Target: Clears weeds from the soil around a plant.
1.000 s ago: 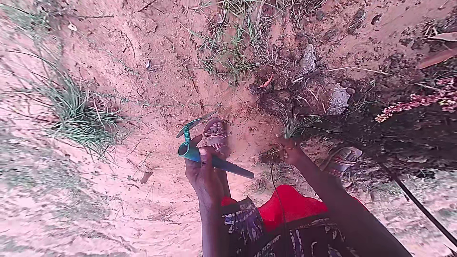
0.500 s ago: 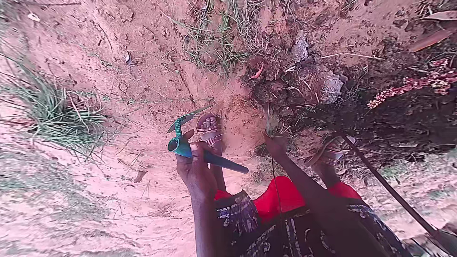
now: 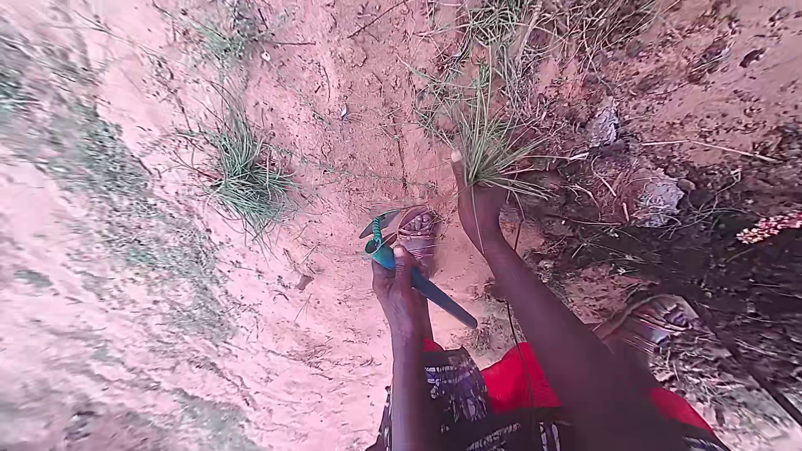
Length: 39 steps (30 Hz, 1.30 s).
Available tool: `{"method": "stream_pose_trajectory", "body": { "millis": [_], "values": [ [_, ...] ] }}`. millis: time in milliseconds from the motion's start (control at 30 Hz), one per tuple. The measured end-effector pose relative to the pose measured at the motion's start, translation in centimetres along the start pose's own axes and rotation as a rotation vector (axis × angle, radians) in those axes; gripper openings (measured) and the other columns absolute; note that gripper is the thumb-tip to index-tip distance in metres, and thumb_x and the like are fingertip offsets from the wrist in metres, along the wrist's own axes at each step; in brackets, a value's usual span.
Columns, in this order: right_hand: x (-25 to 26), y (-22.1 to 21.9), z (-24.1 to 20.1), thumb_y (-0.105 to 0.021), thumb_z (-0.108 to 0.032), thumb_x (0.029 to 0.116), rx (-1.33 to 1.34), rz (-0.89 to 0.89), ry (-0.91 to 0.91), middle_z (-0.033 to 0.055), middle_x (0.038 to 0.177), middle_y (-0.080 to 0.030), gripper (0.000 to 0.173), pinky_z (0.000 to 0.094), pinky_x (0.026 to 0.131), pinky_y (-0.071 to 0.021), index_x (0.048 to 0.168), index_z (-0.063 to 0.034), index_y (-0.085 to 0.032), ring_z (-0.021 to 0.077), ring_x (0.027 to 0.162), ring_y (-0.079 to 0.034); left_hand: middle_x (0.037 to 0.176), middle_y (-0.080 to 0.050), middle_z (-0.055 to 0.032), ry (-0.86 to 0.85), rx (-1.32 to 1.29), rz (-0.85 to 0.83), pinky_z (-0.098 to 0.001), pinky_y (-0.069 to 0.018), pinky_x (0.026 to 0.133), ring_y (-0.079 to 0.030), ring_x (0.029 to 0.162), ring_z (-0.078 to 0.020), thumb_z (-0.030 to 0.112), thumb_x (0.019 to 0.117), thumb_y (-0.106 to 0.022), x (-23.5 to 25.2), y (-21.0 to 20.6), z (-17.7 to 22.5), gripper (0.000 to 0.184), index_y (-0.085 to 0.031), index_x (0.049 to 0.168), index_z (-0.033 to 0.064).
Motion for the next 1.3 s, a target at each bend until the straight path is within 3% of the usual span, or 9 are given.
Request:
{"method": "stream_pose_trajectory", "body": {
  "millis": [100,267,333,433,567,667,967,1067,1300],
  "values": [
    [3.0,-3.7,-10.5,-0.073,-0.008,0.0909,0.086,0.121,0.357,0.0205,0.093,-0.073,0.023,0.0368,0.083,-0.0559,0.106,0.0096,-0.071,0.0241,0.091,-0.072,0.066,-0.057,0.0046,0.056,-0.019,0.035,-0.0224,-0.0574,0.059,-0.061,0.056,-0.0054,0.009,0.108,-0.037,0.0,0.4,-0.5,0.023,-0.047,0.126,0.0006],
    [-5.0,-18.5,-18.4,-0.078,-0.02,0.077,0.023,-0.4,0.743,0.015,0.135,-0.062,0.078,0.0391,0.061,-0.0588,0.151,-0.0234,-0.053,0.0268,0.094,-0.069,0.092,-0.067,-0.0079,0.048,-0.034,0.107,-0.0254,-0.0588,0.073,-0.067,0.08,-0.0074,0.004,0.0995,-0.047,-0.4,1.8,-2.5,0.027,-0.055,0.123,-0.0055],
    [-7.8,-21.5,-18.1,-0.067,-0.011,0.0954,-0.225,-1.001,0.627,0.0172,0.162,-0.034,0.087,0.0476,0.077,-0.0601,0.165,-0.0395,-0.023,0.032,0.111,-0.065,0.095,-0.065,-0.0094,0.051,-0.061,0.061,-0.0273,-0.0571,0.08,-0.065,0.086,-0.0083,0.004,0.0992,-0.047,-0.9,1.9,-2.6,0.024,-0.053,0.119,-0.0077],
    [-7.6,-17.7,-18.7,-0.05,-0.005,0.1059,-0.305,-1.186,0.475,0.0197,0.133,-0.065,0.057,0.0544,0.087,-0.0562,0.158,-0.0261,-0.044,0.0368,0.111,-0.068,0.091,-0.066,-0.0046,0.067,-0.111,0.037,-0.0266,-0.0588,0.079,-0.067,0.084,-0.006,0.004,0.1024,-0.039,-1.3,1.7,-1.4,0.019,-0.051,0.115,-0.0037],
    [-3.4,-11.3,-16.1,-0.053,-0.008,0.1048,-0.565,-1.019,0.448,0.015,0.107,-0.074,0.022,0.0571,0.089,-0.0505,0.114,-0.0049,-0.073,0.0331,0.105,-0.069,0.087,-0.063,0.0074,0.062,-0.02,0.013,-0.0213,-0.0589,0.074,-0.066,0.078,0.0003,0.006,0.1046,-0.034,-0.8,-0.4,0.4,0.022,-0.045,0.124,0.0062],
    [3.7,-6.8,-11.7,-0.059,-0.001,0.0977,-0.541,-0.685,0.321,0.0185,0.109,-0.073,0.03,0.0551,0.093,-0.0518,0.125,-0.0055,-0.07,0.0355,0.108,-0.068,0.064,-0.063,0.0079,0.05,-0.039,-0.07,-0.0242,-0.0601,0.055,-0.065,0.054,-0.0055,0.01,0.1078,-0.03,0.1,-1.0,0.2,0.024,-0.045,0.127,0.0074],
    [23.4,15.7,9.7,-0.046,-0.009,0.107,0.288,0.345,-0.502,0.0228,0.139,-0.055,0.04,0.0465,0.09,-0.057,0.146,-0.0035,-0.046,0.0319,0.115,-0.064,0.065,-0.063,0.0077,0.017,-0.008,-0.113,-0.0236,-0.0594,0.055,-0.065,0.055,-0.006,0.009,0.1071,-0.03,0.6,-2.6,2.3,0.027,-0.046,0.128,0.0068],
    [26.4,18.5,11.7,-0.046,-0.003,0.1052,0.205,0.308,-0.421,0.0195,0.114,-0.063,0.031,0.0389,0.077,-0.0575,0.135,-0.001,-0.055,0.0246,0.09,-0.066,0.065,-0.064,0.007,0.009,-0.012,-0.11,-0.0232,-0.0593,0.053,-0.066,0.054,-0.0063,0.009,0.1079,-0.029,1.0,-3.3,3.0,0.025,-0.046,0.126,0.0075],
    [30.2,15.2,7.6,-0.062,-0.006,0.0972,-0.492,-0.022,-0.274,0.0317,0.136,-0.059,0.045,0.06,0.108,-0.0447,0.14,0.0055,-0.055,0.0447,0.129,-0.057,0.066,-0.065,0.0079,-0.065,0.026,-0.195,-0.0234,-0.0598,0.055,-0.066,0.055,-0.0065,0.013,0.1068,-0.03,1.8,-5.2,4.9,0.028,-0.045,0.13,0.0079]
  ]
}}
Point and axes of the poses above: each hand's wrist, its own x-axis towards the middle knuckle, its own y-axis out of the back of the hand, z = x × y, the point moved 7 cm from there along x, towards the middle knuckle
